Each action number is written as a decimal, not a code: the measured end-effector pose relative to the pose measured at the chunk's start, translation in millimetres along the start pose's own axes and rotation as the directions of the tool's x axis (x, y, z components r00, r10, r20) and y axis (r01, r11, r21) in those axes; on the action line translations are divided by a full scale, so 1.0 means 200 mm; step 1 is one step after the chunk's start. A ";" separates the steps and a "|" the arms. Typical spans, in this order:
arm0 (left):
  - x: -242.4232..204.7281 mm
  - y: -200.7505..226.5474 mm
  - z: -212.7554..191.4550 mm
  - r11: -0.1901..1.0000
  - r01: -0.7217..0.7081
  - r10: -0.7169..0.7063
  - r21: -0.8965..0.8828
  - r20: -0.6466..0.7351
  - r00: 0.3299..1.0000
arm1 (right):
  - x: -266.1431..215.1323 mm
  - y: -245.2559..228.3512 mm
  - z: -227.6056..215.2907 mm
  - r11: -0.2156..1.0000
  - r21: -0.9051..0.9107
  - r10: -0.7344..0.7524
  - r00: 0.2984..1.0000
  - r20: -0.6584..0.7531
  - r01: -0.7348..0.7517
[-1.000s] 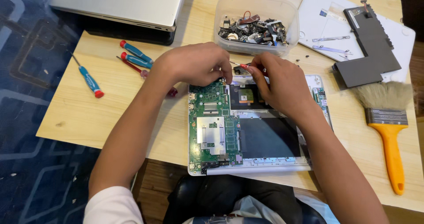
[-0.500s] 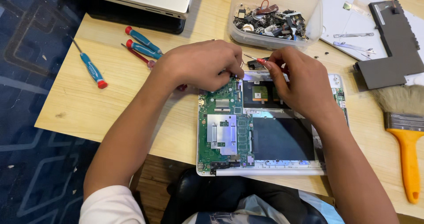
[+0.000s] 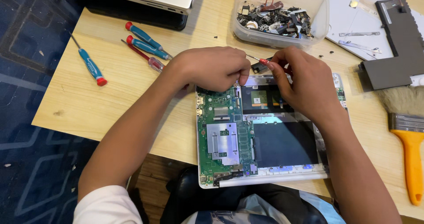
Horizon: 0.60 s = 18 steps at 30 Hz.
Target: The person uses a screwdriver to remove screws from the internal components of a disassembled laptop. They then use their hands to disconnect cables and remove a small black component from the motherboard.
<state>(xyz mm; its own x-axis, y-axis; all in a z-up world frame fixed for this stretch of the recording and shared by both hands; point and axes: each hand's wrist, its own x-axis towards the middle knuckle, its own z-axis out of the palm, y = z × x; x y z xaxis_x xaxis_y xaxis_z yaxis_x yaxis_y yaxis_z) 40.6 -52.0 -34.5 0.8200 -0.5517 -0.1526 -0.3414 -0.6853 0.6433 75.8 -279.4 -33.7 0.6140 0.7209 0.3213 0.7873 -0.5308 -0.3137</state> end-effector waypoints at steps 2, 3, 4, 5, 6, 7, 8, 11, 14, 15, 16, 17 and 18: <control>0.00 0.00 -0.01 1.000 -0.003 0.003 0.016 -0.006 1.000 | 0.00 0.00 0.00 1.000 0.005 0.004 1.000 0.003 -0.004; 0.00 0.00 -0.02 0.999 -0.006 0.007 0.033 -0.014 1.000 | 0.00 -0.01 0.00 1.000 0.009 0.006 1.000 0.006 -0.006; -0.01 0.01 -0.03 1.000 -0.005 0.006 0.031 -0.013 1.000 | 0.00 -0.01 0.00 1.000 0.010 0.006 1.000 0.008 -0.006; -0.02 0.02 -0.04 0.999 -0.023 0.024 0.049 -0.022 0.999 | 0.01 -0.01 0.00 1.000 0.026 0.016 1.000 0.010 -0.016; -0.03 0.03 -0.06 0.997 -0.041 0.043 0.068 -0.030 0.999 | 0.01 -0.02 0.00 0.999 0.042 0.026 1.000 0.012 -0.026; -0.04 0.03 -0.06 0.997 -0.041 0.043 0.068 -0.030 0.999 | 0.01 -0.02 0.00 0.999 0.042 0.025 1.000 0.012 -0.025; -0.05 0.04 -0.07 0.998 -0.025 0.027 0.065 -0.028 0.999 | 0.01 -0.02 0.00 0.999 0.033 0.039 0.999 0.032 -0.040; -0.08 0.08 -0.10 0.997 0.008 -0.006 0.077 -0.024 1.000 | 0.02 -0.05 -0.02 0.997 0.030 0.072 0.994 0.082 -0.075; -0.09 0.09 -0.11 0.992 0.068 -0.067 0.110 -0.015 0.998 | 0.03 -0.05 -0.02 0.991 0.050 0.118 0.983 0.138 -0.126; -0.09 0.09 -0.10 0.985 0.111 -0.110 0.130 -0.011 0.994 | 0.03 -0.06 -0.02 0.986 0.064 0.141 0.977 0.163 -0.153; -0.08 0.09 -0.10 0.985 0.110 -0.110 0.131 -0.009 0.994 | 0.04 -0.06 -0.02 0.986 0.065 0.142 0.976 0.162 -0.154; -0.08 0.10 -0.10 0.982 0.135 -0.134 0.134 -0.014 0.991 | 0.04 -0.07 -0.03 0.982 0.080 0.156 0.972 0.173 -0.172; -0.08 0.10 -0.10 0.978 0.159 -0.158 0.138 -0.019 0.987 | 0.05 -0.08 -0.03 0.977 0.096 0.169 0.968 0.185 -0.189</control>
<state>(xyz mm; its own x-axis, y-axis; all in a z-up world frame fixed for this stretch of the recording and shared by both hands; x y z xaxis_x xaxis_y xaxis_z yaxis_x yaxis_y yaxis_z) 30.8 -47.2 -4.1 0.8721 -0.4272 -0.2384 -0.2663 -0.8233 0.5012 70.2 -267.4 -20.2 0.7175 0.6904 0.0929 0.6479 -0.6125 -0.4528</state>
